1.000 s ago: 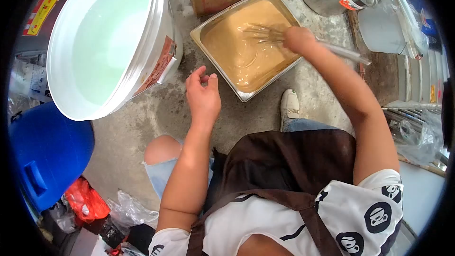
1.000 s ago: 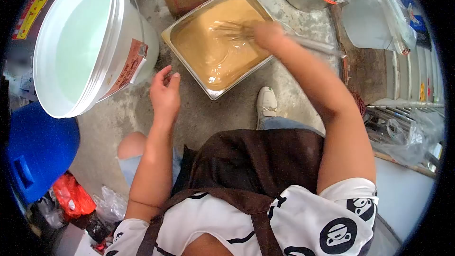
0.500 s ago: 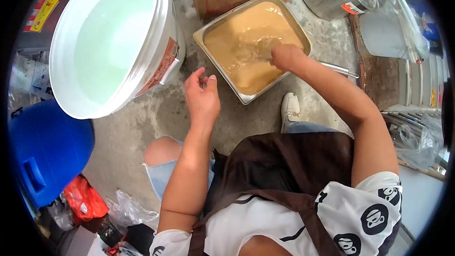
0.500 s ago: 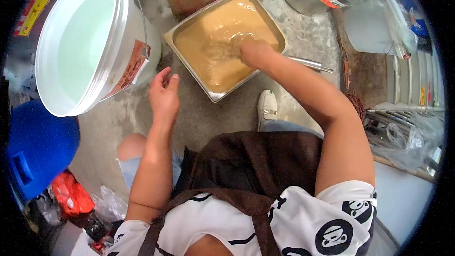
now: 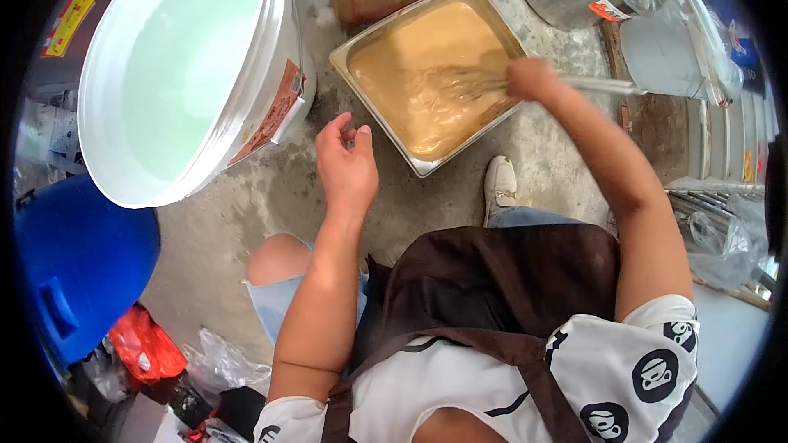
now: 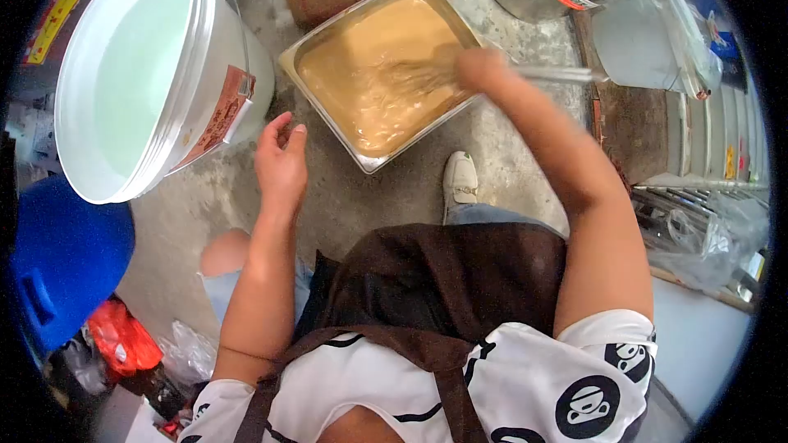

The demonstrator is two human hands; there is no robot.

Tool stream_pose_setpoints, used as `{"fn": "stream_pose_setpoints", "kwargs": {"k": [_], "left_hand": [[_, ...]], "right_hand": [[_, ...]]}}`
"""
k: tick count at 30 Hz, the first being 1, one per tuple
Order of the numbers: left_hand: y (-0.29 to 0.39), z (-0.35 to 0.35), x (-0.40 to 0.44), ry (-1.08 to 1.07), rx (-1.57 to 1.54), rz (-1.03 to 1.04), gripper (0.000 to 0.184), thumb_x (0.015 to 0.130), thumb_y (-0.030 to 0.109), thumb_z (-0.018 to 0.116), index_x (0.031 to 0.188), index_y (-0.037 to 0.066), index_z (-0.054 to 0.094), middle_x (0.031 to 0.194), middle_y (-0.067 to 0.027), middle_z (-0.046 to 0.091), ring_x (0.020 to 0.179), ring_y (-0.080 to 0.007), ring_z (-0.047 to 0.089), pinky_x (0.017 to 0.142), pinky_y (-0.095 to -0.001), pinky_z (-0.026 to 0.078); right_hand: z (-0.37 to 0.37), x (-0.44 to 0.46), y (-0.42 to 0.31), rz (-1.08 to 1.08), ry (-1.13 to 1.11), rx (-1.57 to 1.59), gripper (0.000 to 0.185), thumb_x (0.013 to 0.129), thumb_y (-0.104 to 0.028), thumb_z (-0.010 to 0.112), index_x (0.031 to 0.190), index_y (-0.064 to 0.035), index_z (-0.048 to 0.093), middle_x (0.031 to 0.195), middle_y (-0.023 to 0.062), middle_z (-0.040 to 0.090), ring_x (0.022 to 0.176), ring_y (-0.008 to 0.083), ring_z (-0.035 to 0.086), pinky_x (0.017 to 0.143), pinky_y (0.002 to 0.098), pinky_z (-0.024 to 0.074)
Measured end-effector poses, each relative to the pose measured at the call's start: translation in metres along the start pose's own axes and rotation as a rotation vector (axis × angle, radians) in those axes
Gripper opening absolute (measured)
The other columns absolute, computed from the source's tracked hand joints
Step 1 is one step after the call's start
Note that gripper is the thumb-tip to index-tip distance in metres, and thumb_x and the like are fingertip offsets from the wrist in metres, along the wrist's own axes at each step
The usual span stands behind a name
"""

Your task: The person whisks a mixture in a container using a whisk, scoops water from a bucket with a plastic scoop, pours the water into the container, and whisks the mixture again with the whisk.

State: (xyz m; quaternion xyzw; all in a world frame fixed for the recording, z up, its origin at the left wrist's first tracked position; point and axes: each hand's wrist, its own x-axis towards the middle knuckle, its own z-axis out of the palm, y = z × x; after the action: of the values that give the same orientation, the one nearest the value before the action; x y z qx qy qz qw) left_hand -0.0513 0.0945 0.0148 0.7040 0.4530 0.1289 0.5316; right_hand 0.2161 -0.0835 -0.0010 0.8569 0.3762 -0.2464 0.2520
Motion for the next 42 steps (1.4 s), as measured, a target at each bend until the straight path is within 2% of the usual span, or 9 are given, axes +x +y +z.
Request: {"fn": "stream_pose_setpoints", "kwargs": {"k": [5, 7, 13, 16, 20, 25, 32, 38, 42], "left_hand": [[-0.007, 0.003, -0.003, -0.019, -0.017, 0.006, 0.033, 0.079, 0.016, 0.057, 0.107, -0.002, 0.052, 0.099, -0.0138, 0.050, 0.086, -0.0209, 0.052, 0.080, -0.0326, 0.042], [-0.009, 0.007, -0.001, -0.026, -0.012, -0.001, 0.033, 0.079, 0.015, 0.057, 0.107, -0.001, 0.052, 0.099, -0.0138, 0.050, 0.087, -0.0210, 0.052, 0.080, -0.0327, 0.042], [-0.005, 0.008, -0.001, -0.025, 0.017, -0.003, 0.033, 0.079, 0.015, 0.057, 0.107, -0.001, 0.052, 0.100, -0.0138, 0.050, 0.087, -0.0212, 0.052, 0.080, -0.0330, 0.042], [-0.007, 0.011, -0.003, -0.048, 0.003, 0.000, 0.033, 0.079, 0.015, 0.057, 0.107, -0.001, 0.052, 0.100, -0.0138, 0.050, 0.086, -0.0212, 0.052, 0.079, -0.0331, 0.042], [-0.010, 0.013, 0.003, -0.023, -0.008, 0.040, 0.033, 0.078, 0.014, 0.057, 0.107, -0.001, 0.052, 0.099, -0.0136, 0.051, 0.084, -0.0207, 0.053, 0.078, -0.0325, 0.043], [-0.001, 0.006, -0.002, -0.019, 0.014, -0.006, 0.033, 0.078, 0.015, 0.058, 0.107, -0.001, 0.052, 0.099, -0.0133, 0.051, 0.085, -0.0207, 0.053, 0.078, -0.0325, 0.043], [0.001, 0.011, 0.002, -0.030, 0.041, 0.007, 0.034, 0.079, 0.016, 0.057, 0.108, -0.002, 0.052, 0.102, -0.0141, 0.050, 0.086, -0.0210, 0.053, 0.080, -0.0328, 0.042], [-0.011, 0.007, -0.003, -0.034, -0.025, 0.000, 0.034, 0.079, 0.016, 0.056, 0.108, -0.002, 0.051, 0.102, -0.0143, 0.050, 0.087, -0.0209, 0.052, 0.080, -0.0328, 0.042], [-0.007, 0.004, -0.003, -0.022, -0.013, 0.013, 0.034, 0.079, 0.016, 0.056, 0.107, -0.003, 0.052, 0.101, -0.0142, 0.050, 0.087, -0.0210, 0.053, 0.080, -0.0326, 0.042]], "right_hand": [[-0.017, 0.017, -0.014, 0.115, 0.131, 0.078, 0.021, 0.074, -0.019, 0.053, 0.088, -0.0088, 0.065, 0.085, 0.0131, 0.064, 0.082, 0.0271, 0.063, 0.070, 0.0388, 0.0493], [0.004, 0.011, -0.049, -0.046, 0.059, 0.069, 0.020, 0.074, -0.018, 0.053, 0.087, -0.0087, 0.065, 0.086, 0.0128, 0.065, 0.081, 0.0271, 0.063, 0.069, 0.0392, 0.0495], [-0.009, -0.002, 0.011, 0.057, -0.012, 0.032, 0.019, 0.069, -0.016, 0.058, 0.082, -0.0052, 0.065, 0.084, 0.0149, 0.064, 0.079, 0.0295, 0.062, 0.069, 0.0384, 0.0498], [-0.016, 0.012, -0.009, 0.152, 0.147, 0.049, 0.020, 0.070, -0.019, 0.057, 0.081, -0.0043, 0.065, 0.083, 0.0161, 0.064, 0.080, 0.0292, 0.063, 0.069, 0.0377, 0.0498], [0.004, -0.003, -0.044, -0.009, 0.093, 0.097, 0.021, 0.071, -0.020, 0.057, 0.081, -0.0038, 0.064, 0.083, 0.0165, 0.064, 0.079, 0.0289, 0.063, 0.068, 0.0379, 0.0503], [-0.019, 0.003, 0.025, 0.123, 0.104, -0.004, 0.018, 0.071, -0.017, 0.057, 0.081, -0.0042, 0.064, 0.085, 0.0142, 0.064, 0.079, 0.0288, 0.063, 0.067, 0.0395, 0.0508], [0.001, -0.004, -0.046, -0.029, 0.070, 0.075, 0.021, 0.077, -0.020, 0.052, 0.088, -0.0080, 0.065, 0.094, 0.0114, 0.063, 0.088, 0.0250, 0.062, 0.072, 0.0375, 0.0496], [-0.021, 0.002, 0.020, 0.173, 0.059, -0.026, 0.021, 0.078, -0.019, 0.052, 0.090, -0.0082, 0.064, 0.096, 0.0113, 0.063, 0.088, 0.0248, 0.062, 0.074, 0.0364, 0.0489], [-0.026, -0.002, -0.042, 0.153, 0.026, 0.021, 0.021, 0.077, -0.020, 0.053, 0.090, -0.0091, 0.065, 0.095, 0.0114, 0.063, 0.087, 0.0249, 0.062, 0.073, 0.0367, 0.0491]]}}
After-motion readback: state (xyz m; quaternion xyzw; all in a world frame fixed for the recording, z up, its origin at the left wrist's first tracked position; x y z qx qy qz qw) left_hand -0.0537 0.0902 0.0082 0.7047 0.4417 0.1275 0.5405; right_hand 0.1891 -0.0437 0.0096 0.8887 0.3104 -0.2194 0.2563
